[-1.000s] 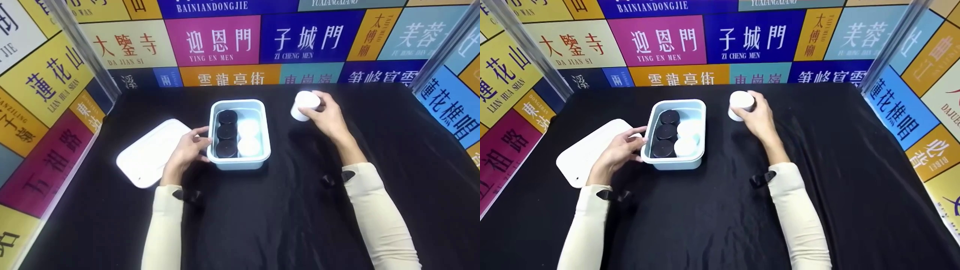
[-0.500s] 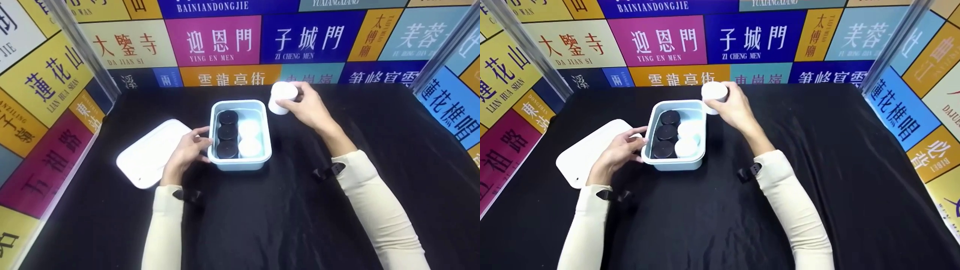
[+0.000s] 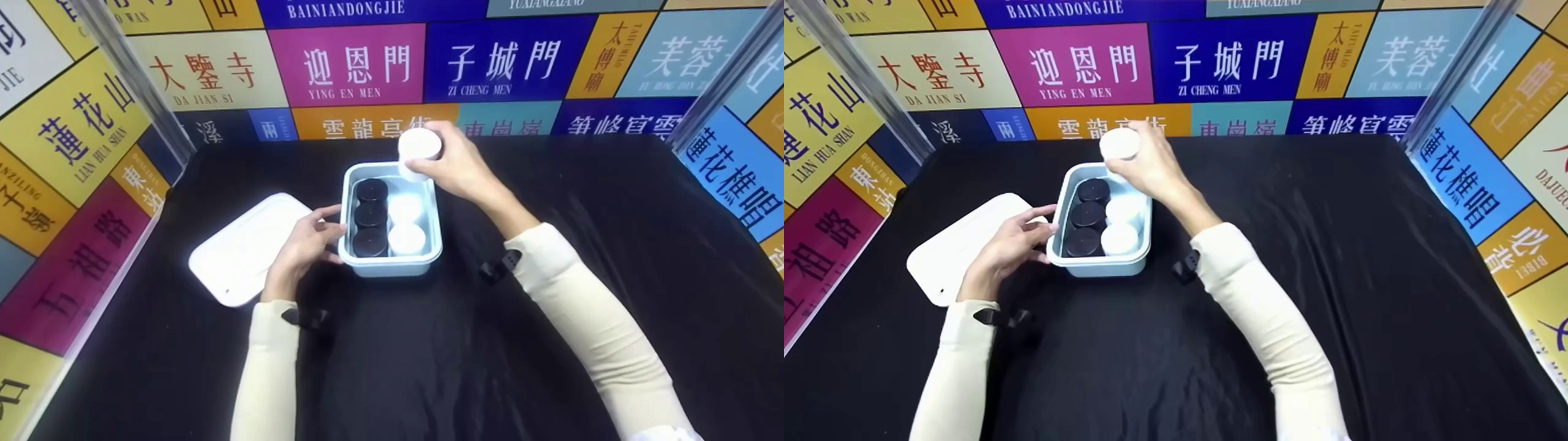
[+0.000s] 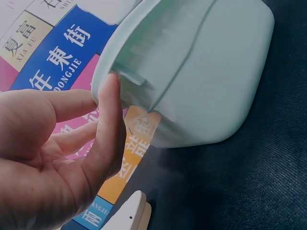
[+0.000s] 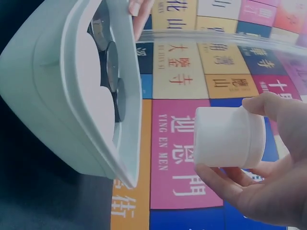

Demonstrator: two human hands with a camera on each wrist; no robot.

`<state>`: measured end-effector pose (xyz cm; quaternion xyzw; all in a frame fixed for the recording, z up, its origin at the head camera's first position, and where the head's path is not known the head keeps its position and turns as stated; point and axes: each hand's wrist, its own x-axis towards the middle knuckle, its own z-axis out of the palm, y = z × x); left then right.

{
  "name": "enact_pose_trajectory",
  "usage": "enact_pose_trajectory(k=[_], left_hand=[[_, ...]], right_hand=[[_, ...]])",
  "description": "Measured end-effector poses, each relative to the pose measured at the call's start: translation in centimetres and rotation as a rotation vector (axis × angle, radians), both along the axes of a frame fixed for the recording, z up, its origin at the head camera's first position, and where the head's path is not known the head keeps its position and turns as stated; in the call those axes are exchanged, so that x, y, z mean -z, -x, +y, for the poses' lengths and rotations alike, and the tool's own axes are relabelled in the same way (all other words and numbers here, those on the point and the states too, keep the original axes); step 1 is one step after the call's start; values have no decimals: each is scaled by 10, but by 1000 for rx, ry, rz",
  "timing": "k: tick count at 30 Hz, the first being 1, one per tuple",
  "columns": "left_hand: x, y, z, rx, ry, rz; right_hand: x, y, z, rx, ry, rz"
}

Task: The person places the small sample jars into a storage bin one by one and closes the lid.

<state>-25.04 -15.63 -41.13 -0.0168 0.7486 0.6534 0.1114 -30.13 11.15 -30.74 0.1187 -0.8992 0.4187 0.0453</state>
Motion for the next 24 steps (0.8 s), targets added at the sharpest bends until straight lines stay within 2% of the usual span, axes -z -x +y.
enact_pose_trajectory(k=[5,16,24], left_hand=[[1,1,-1,1,-4,1],[3,4,0,6,-7,-2],[1,2,-1,16,-12,9]], right_hand=[[5,10,-13,-30,-78,-7],[27,36,-20,-7,-198,-116],[41,38,-27,2,-218,-139]])
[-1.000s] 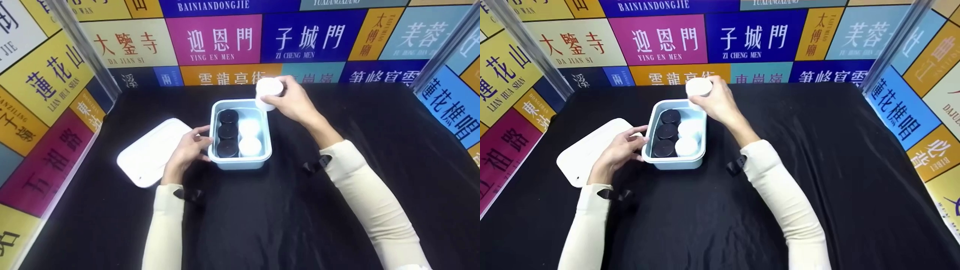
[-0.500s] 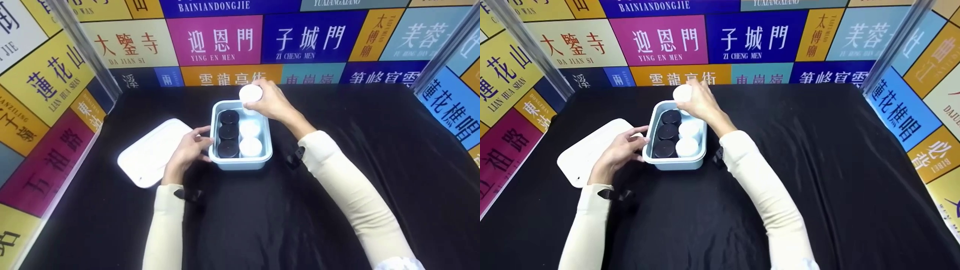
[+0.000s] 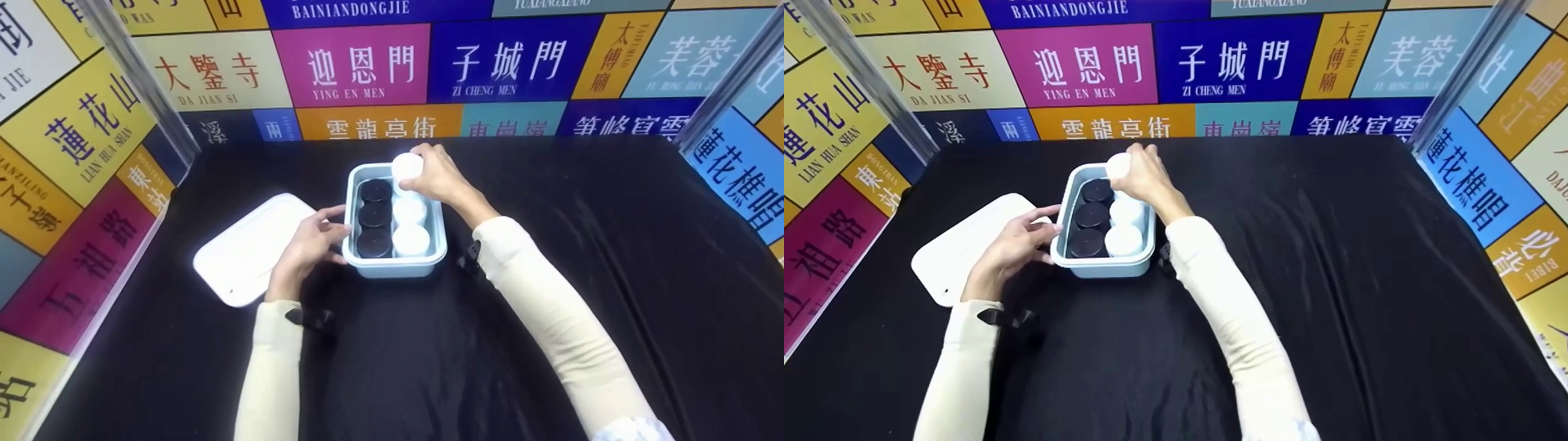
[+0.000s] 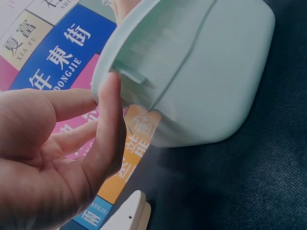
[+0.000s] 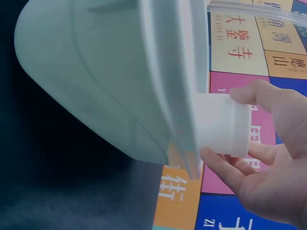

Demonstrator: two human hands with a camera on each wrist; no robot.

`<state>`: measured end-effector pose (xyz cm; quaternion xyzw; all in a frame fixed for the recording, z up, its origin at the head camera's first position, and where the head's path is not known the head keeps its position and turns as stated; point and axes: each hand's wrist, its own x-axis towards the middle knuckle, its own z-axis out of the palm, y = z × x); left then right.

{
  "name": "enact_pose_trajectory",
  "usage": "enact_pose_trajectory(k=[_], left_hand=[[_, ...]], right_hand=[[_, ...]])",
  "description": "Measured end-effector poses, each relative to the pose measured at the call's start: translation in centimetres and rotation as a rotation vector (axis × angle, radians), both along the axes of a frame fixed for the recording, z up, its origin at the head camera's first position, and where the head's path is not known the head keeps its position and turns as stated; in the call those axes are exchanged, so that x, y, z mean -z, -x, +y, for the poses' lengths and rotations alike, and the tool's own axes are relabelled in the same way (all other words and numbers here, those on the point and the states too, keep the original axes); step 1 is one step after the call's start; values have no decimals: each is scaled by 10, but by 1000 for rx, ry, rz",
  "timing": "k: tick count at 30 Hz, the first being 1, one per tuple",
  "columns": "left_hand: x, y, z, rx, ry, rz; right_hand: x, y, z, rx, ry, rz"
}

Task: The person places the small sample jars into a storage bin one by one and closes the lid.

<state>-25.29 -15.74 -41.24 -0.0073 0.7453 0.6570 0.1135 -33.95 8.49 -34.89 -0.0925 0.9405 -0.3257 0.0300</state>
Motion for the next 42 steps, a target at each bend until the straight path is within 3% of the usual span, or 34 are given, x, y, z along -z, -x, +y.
enact_pose_trajectory(k=[16,36,42], left_hand=[[1,-2,-2,-18,20,-5],[-2,-2,-2,-17,-2,-1],[-1,-2,0,-11,-2,8]], right_hand=[[4,9,-12,28,-75,-34],[11,9,-19,8,-164,2],[14,8,-20,19,-184,-22]])
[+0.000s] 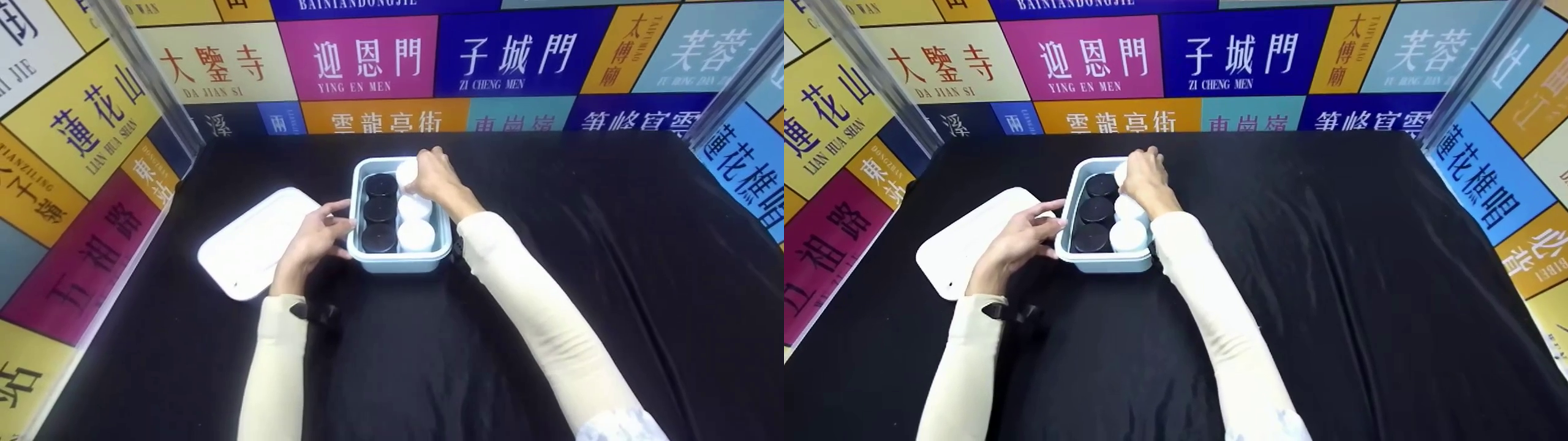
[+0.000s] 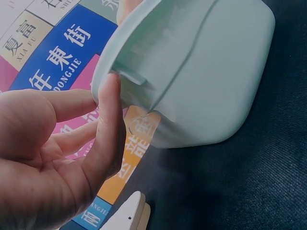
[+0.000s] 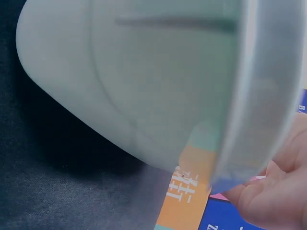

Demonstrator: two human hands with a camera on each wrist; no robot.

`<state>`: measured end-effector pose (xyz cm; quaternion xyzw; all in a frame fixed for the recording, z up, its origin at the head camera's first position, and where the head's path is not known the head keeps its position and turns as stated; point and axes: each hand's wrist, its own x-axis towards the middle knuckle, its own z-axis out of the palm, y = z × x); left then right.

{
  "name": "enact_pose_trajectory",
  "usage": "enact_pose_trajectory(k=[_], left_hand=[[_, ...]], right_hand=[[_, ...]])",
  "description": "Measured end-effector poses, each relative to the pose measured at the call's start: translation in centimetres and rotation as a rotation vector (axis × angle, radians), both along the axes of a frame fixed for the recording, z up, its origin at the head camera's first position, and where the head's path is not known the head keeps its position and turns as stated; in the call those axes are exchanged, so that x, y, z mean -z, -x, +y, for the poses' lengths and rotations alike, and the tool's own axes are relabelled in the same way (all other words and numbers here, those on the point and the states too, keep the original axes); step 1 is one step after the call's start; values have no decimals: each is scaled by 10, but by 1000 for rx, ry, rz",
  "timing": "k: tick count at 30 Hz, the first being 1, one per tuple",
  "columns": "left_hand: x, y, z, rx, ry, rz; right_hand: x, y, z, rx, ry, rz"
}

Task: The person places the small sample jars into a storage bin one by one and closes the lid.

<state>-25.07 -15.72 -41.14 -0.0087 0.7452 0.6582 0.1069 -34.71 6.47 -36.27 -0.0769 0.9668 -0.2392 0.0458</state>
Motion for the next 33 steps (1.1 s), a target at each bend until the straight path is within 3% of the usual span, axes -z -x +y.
enact_pose_trajectory(k=[9,15,19,23,26,29,33], left_hand=[[-3,0,0,-6,29,-20],[-9,-2,-5,-58,69,-41],[-13,-3,-18,-97,176,-1],[-18,-4,-37,-128,400,95],[-19,-5,-53,-146,563,178],[-19,-7,-68,-146,650,249],[-20,-8,-90,-130,711,290]], right_hand=[[-15,-9,3,-2,51,5],[-23,-32,4,-37,214,91],[-22,-56,-4,-81,380,138],[-19,-80,-19,-123,597,77],[-18,-97,-32,-138,753,-25],[-15,-114,-45,-156,884,-134],[-7,-135,-62,-189,1045,-293]])
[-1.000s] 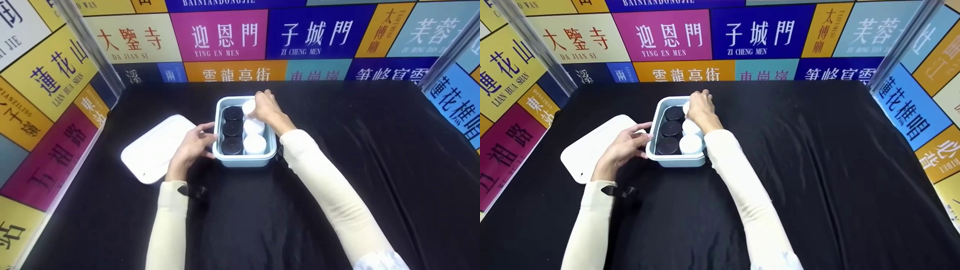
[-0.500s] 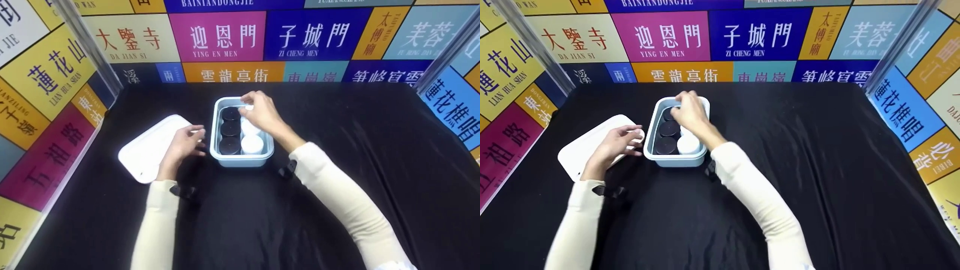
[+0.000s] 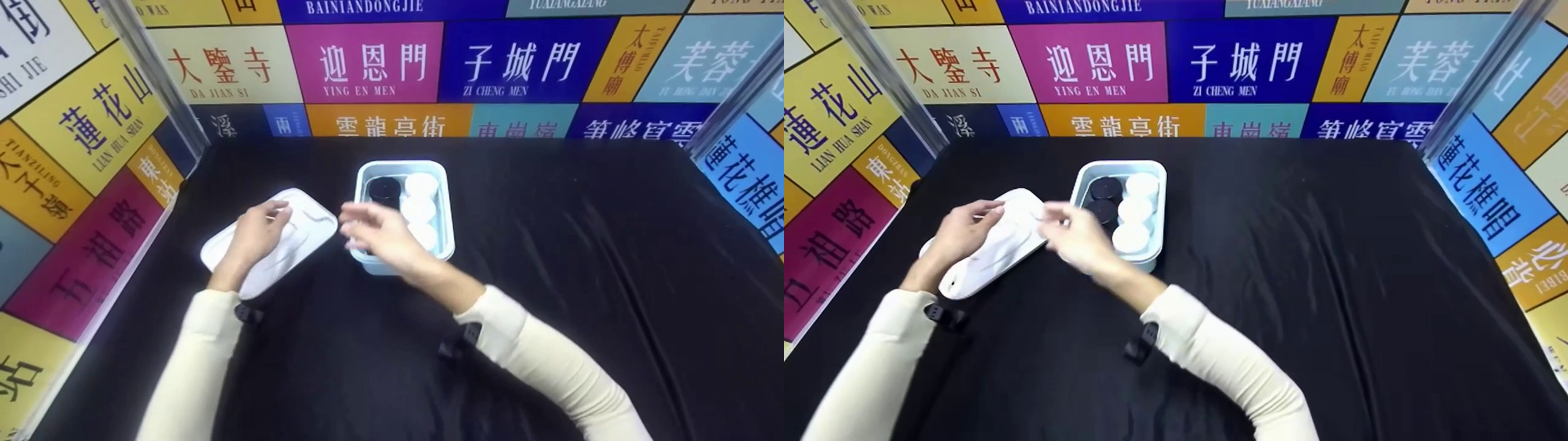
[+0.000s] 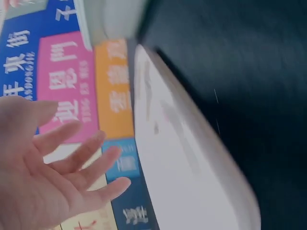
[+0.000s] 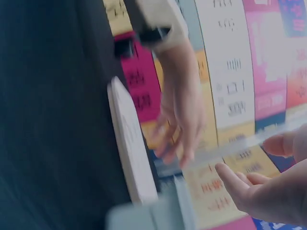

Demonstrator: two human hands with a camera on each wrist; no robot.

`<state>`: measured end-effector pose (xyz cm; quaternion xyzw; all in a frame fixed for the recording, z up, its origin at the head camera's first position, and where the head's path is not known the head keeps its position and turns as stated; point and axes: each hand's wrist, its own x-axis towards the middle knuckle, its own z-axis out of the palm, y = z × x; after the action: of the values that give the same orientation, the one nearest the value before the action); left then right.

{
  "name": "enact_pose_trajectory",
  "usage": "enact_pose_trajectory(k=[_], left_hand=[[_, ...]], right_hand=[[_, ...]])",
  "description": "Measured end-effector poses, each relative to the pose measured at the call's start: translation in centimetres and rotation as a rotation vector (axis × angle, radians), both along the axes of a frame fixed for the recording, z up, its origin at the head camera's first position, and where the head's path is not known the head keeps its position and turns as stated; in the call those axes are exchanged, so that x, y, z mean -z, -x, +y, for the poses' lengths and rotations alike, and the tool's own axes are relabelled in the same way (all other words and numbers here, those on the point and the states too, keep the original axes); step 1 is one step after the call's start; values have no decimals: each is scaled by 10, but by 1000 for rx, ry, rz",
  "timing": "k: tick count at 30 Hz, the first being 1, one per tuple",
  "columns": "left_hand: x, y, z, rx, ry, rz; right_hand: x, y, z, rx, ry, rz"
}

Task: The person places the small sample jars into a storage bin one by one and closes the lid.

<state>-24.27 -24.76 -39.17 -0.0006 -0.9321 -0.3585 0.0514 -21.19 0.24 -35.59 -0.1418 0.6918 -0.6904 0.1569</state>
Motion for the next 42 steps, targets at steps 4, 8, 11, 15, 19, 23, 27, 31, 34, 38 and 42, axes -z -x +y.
enact_pose_trajectory(k=[4,8,11,15,19,23,27,31,34,38,42], left_hand=[[-2,3,-21,23,99,-10],[-2,8,-37,42,199,-87],[1,14,-44,52,246,-178],[8,19,-49,54,243,-286],[14,20,-52,47,248,-353],[15,20,-56,45,283,-357],[12,17,-62,31,268,-356],[11,13,-71,-1,221,-368],[12,7,-80,-26,149,-367],[13,-2,-89,-62,-32,-373],[11,-11,-94,-99,-180,-311]], right_hand=[[17,-19,-16,-71,48,-116],[38,-34,-35,-110,-16,-193],[55,-37,-50,-125,-19,-249],[72,-33,-64,-117,33,-330],[83,-26,-72,-115,101,-398],[91,-19,-77,-139,178,-450],[96,-14,-81,-147,236,-470],[99,-12,-82,-158,243,-449],[98,-12,-83,-156,220,-406],[95,-13,-84,-107,143,-313],[89,-18,-88,-49,60,-211]])
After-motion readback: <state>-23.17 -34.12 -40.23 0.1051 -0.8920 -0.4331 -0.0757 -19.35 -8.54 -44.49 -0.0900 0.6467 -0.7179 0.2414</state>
